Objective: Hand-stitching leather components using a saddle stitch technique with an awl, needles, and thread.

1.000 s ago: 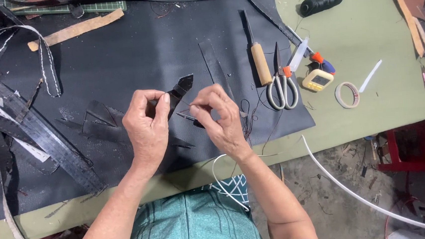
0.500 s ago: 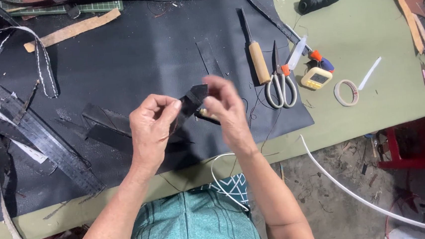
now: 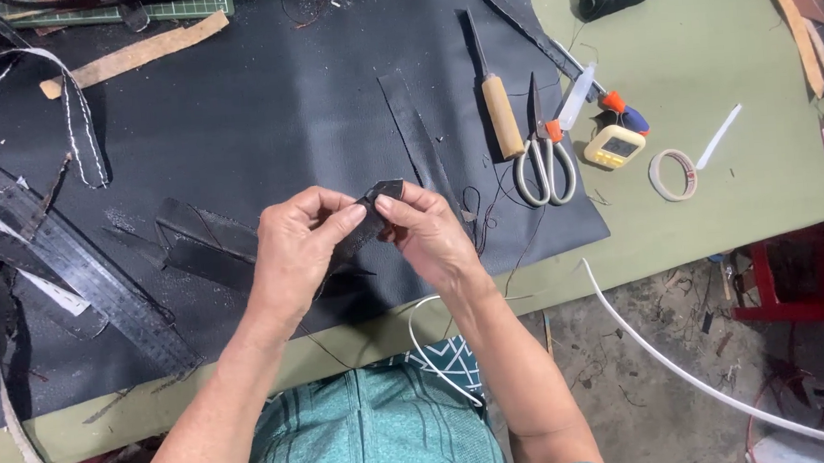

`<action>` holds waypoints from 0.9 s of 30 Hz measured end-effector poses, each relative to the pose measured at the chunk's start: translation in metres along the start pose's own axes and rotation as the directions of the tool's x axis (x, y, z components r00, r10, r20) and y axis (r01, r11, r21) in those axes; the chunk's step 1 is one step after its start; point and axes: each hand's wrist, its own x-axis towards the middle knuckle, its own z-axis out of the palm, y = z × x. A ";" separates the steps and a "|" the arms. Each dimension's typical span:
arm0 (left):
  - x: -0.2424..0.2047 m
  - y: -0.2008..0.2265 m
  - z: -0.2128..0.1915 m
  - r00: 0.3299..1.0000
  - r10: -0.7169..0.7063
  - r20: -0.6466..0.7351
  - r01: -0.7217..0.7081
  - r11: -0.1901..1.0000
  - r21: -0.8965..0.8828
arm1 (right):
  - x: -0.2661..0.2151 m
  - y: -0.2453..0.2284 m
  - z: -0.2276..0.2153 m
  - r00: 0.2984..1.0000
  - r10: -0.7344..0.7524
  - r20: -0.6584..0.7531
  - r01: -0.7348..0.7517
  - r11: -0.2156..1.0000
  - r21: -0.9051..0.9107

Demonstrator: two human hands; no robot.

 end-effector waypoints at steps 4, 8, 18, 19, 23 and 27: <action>0.002 -0.010 0.004 0.996 -0.092 0.018 0.093 0.974 -0.205 | 0.000 0.005 0.000 0.993 0.112 0.028 -0.114 0.985 0.132; -0.003 -0.006 -0.002 0.993 -0.119 0.010 0.119 0.981 -0.154 | 0.000 0.001 -0.003 0.998 0.062 0.004 -0.063 0.996 0.063; -0.004 0.000 -0.008 0.978 -0.016 -0.209 0.013 1.000 -0.016 | 0.000 0.002 -0.046 0.944 -0.253 0.210 0.244 0.108 -0.964; -0.002 -0.004 -0.008 0.978 -0.012 -0.206 0.009 1.000 -0.015 | 0.003 0.009 -0.052 0.943 -0.258 0.210 0.244 0.108 -0.964; 0.002 -0.010 -0.006 0.975 0.022 -0.221 -0.025 1.000 -0.013 | 0.019 0.036 -0.077 0.915 -0.279 0.292 0.256 -0.158 -0.954; -0.003 -0.003 -0.004 0.969 0.067 -0.239 -0.072 0.997 -0.012 | 0.021 0.026 -0.070 0.925 -0.378 0.044 0.148 0.251 -0.957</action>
